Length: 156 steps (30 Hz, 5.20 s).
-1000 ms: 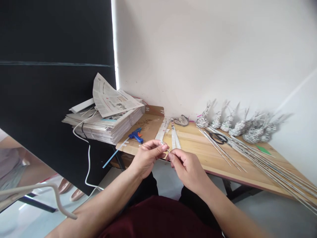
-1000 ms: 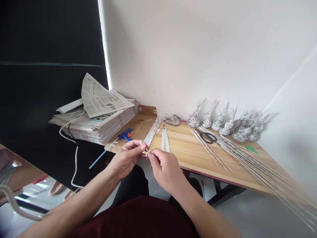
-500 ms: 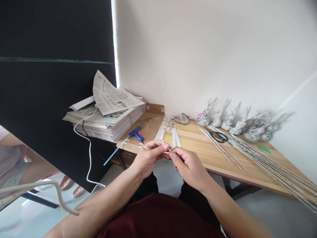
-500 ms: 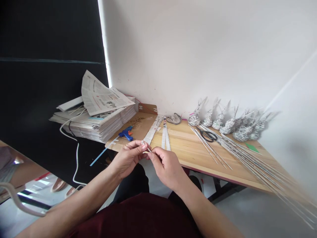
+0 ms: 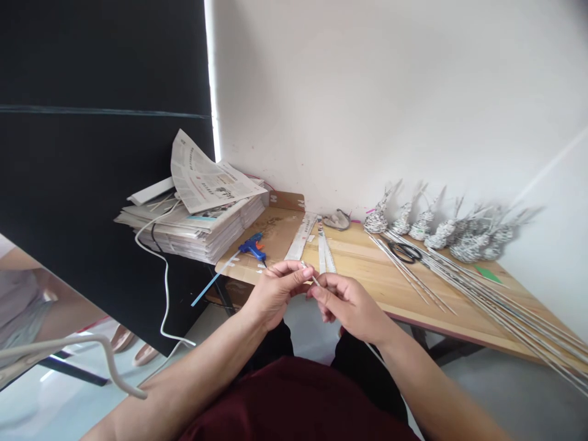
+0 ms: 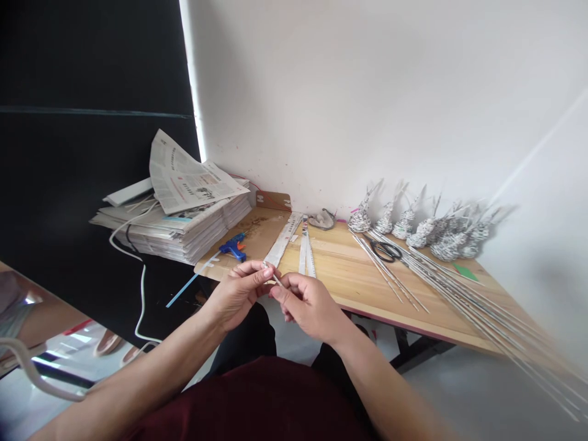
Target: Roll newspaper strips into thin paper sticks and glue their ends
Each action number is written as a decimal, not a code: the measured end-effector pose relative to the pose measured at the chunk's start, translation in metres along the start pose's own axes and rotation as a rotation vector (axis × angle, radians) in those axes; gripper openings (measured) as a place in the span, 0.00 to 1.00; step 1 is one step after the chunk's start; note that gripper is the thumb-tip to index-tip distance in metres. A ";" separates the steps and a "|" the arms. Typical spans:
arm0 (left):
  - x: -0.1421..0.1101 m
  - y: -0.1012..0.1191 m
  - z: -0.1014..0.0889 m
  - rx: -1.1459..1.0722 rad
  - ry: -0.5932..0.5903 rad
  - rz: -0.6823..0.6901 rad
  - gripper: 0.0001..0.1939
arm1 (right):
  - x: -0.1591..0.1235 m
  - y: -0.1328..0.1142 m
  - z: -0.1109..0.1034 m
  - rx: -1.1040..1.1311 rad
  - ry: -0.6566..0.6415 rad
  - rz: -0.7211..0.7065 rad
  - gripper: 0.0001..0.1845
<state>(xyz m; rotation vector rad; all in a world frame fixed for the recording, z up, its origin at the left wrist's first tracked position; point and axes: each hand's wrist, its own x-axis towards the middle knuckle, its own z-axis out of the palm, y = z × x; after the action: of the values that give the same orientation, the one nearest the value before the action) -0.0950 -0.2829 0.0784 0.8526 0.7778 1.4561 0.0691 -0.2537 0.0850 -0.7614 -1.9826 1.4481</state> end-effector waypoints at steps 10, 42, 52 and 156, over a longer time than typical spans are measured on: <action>0.001 -0.001 0.001 0.002 0.025 -0.009 0.07 | -0.002 0.004 0.001 0.056 -0.078 0.042 0.22; 0.008 -0.005 0.004 0.024 -0.012 -0.040 0.07 | -0.010 0.003 0.000 -0.199 0.199 -0.059 0.17; 0.006 -0.008 0.003 0.028 -0.081 -0.095 0.08 | -0.004 0.015 -0.005 0.397 -0.135 0.106 0.20; 0.010 -0.014 0.004 0.023 0.080 0.168 0.09 | -0.009 0.022 0.001 0.634 -0.269 0.177 0.20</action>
<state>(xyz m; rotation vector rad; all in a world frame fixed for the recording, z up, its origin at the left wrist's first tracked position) -0.0840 -0.2717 0.0688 0.8990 0.7995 1.6406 0.0767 -0.2550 0.0625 -0.4789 -1.4987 2.2216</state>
